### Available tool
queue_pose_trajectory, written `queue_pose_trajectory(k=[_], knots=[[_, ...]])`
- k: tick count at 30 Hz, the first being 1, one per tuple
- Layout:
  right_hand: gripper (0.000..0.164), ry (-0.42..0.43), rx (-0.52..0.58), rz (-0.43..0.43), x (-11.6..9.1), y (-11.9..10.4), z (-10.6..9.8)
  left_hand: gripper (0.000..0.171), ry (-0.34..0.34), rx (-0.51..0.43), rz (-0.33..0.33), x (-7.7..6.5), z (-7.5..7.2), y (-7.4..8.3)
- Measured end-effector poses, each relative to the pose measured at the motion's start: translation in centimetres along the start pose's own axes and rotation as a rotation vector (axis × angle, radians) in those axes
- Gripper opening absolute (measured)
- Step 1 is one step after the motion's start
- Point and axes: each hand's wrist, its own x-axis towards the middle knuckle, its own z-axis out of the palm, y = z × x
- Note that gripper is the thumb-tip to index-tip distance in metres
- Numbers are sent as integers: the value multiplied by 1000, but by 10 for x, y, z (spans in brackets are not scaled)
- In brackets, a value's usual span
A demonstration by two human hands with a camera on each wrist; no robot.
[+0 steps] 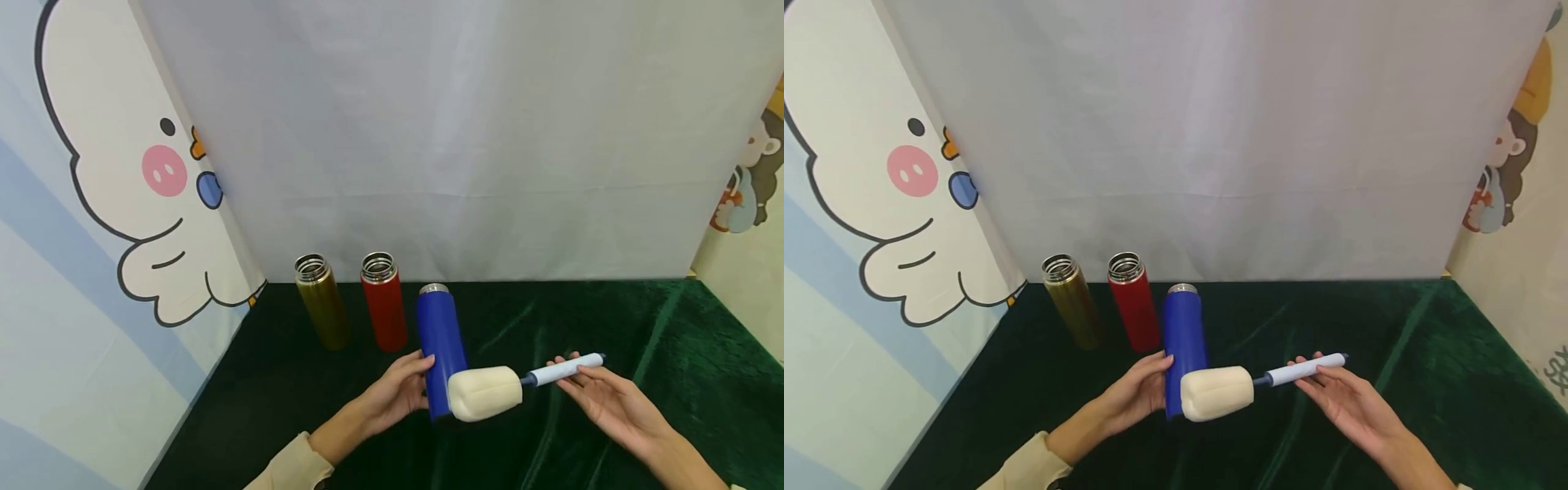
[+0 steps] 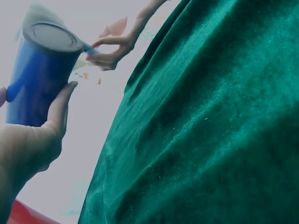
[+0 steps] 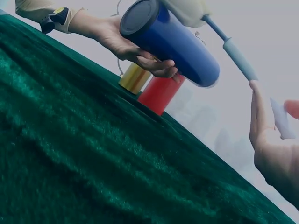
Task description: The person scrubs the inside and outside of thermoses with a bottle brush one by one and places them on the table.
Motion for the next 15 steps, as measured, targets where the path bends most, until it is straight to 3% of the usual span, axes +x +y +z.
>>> queue_pose_trajectory(k=[6,12,15], knots=[[47,37,-10,-9,-1,-3,-1,65,-14,-66,-6,2,3,-2],[36,94,-56,-115,13,-4,7,65,-67,-48,-37,1,8,-8],[30,88,-24,-176,22,-6,15,68,-90,-28,-59,0,12,-12]])
